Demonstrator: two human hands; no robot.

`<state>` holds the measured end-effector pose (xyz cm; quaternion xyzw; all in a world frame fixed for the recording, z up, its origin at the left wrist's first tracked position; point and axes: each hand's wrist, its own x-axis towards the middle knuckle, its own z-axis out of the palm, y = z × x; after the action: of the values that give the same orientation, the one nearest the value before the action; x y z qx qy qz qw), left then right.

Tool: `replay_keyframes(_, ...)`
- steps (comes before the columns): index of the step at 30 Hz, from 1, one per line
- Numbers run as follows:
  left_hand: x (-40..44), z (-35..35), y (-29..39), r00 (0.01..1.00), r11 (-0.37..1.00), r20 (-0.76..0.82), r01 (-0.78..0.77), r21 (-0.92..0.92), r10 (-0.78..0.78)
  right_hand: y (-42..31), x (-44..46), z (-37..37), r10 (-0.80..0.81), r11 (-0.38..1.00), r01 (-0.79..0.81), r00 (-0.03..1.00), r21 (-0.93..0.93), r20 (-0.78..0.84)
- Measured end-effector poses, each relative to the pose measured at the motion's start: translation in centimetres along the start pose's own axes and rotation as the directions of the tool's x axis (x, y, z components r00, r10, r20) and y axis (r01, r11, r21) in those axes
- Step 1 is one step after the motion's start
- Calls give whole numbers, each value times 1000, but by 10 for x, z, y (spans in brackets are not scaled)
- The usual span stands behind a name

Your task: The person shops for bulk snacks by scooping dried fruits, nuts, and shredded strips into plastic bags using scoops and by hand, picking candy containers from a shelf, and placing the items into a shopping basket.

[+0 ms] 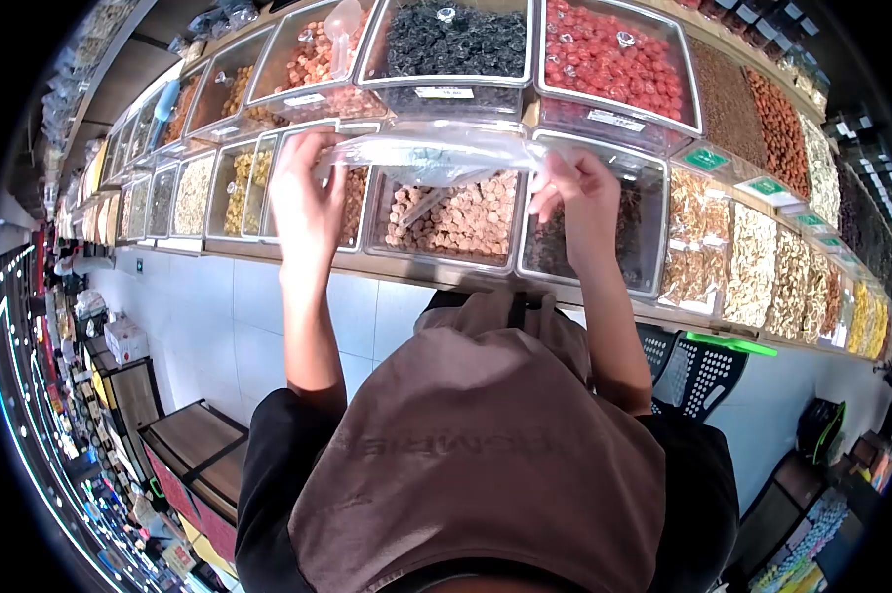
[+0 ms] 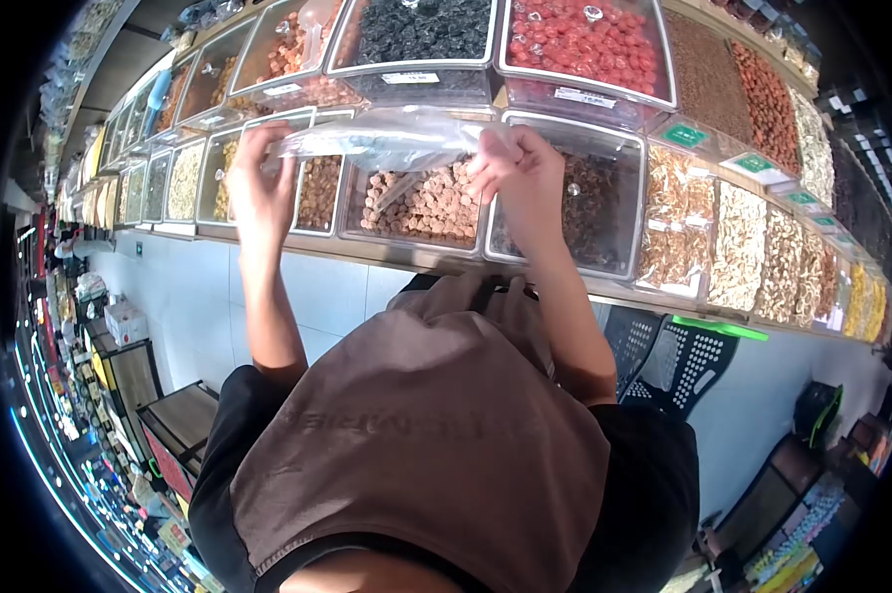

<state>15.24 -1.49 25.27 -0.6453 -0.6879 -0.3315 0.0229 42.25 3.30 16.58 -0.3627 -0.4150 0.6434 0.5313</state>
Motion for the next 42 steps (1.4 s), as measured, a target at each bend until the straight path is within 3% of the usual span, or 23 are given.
replay_keyframes(3,-20,18,-6,994,976,-28,96,-196,-104,20,-2,-23,156,973,-164,986,162,57)
replay_keyframes(5,-33,17,22,978,966,-153,102,-235,-141,22,-8,-21,180,981,-183,983,63,45)
replay_keyframes(6,-41,17,41,989,973,-142,13,-230,-47,36,-16,-33,144,981,-163,976,106,163)
replay_keyframes(10,-87,68,95,912,894,82,-372,-249,402,48,-55,-34,195,927,-245,961,283,193)
replay_keyframes(11,-97,95,92,844,826,127,-460,-327,521,47,-61,-37,156,955,-185,978,231,137)
replay_keyframes(13,-101,124,104,762,839,435,-253,-482,479,46,-62,-50,111,980,-120,992,161,67)
replay_keyframes(16,-101,139,104,735,731,271,-419,-538,621,60,-47,-104,115,976,-177,911,-124,-395)
replay_keyframes(19,-90,133,58,761,807,375,-315,-500,529,56,-52,-164,-100,947,-88,833,-308,-544)
replay_keyframes(20,-84,125,35,811,875,481,-77,-478,334,58,-57,-182,-74,941,-156,773,-301,-630)
replay_keyframes(21,-79,130,0,856,930,421,-164,-330,300,66,-62,-205,-53,931,-221,704,-289,-709)
replay_keyframes(24,-54,112,-118,960,992,269,-42,-118,73,108,-79,-275,-18,888,-326,681,-325,-732)
replay_keyframes(25,-45,101,-158,965,995,261,48,-84,-25,118,-78,-279,-297,550,-549,576,-630,-761)
replay_keyframes(26,-44,92,-200,970,993,215,118,-12,-112,123,-77,-274,-568,80,-723,532,-686,-628)
replay_keyframes(27,-46,84,-243,967,980,157,192,59,-199,81,-68,-196,-539,31,-789,503,-613,-675)
replay_keyframes(29,-52,68,-319,949,948,51,307,83,-312,67,-50,-128,-633,-185,-611,673,-769,-382)
replay_keyframes(31,-57,60,-375,927,904,-78,375,204,-367,106,-19,-97,-511,306,-330,734,-893,-447)
replay_keyframes(32,-55,53,-388,885,847,-63,460,265,-461,101,-4,-34,-254,575,-295,823,-763,-509)
replay_keyframes(33,-56,51,-405,879,842,-72,472,261,-471,139,12,-22,-265,561,-99,919,-822,-292)
replay_keyframes(34,-59,53,-424,868,830,-111,495,258,-484,172,27,10,-69,737,-87,977,-671,-202)
replay_keyframes(35,-63,57,-443,855,816,-149,518,255,-496,175,33,67,-65,751,67,998,-657,26)
replay_keyframes(36,-66,60,-464,840,789,-168,542,290,-515,197,46,114,286,767,-272,956,-581,-68)
replay_keyframes(37,-67,60,-475,836,785,-174,548,289,-520,210,53,155,427,895,-390,890,-218,160)
replay_keyframes(42,-68,51,-498,763,684,-122,628,371,-635,309,91,283,647,762,-641,742,-98,175)
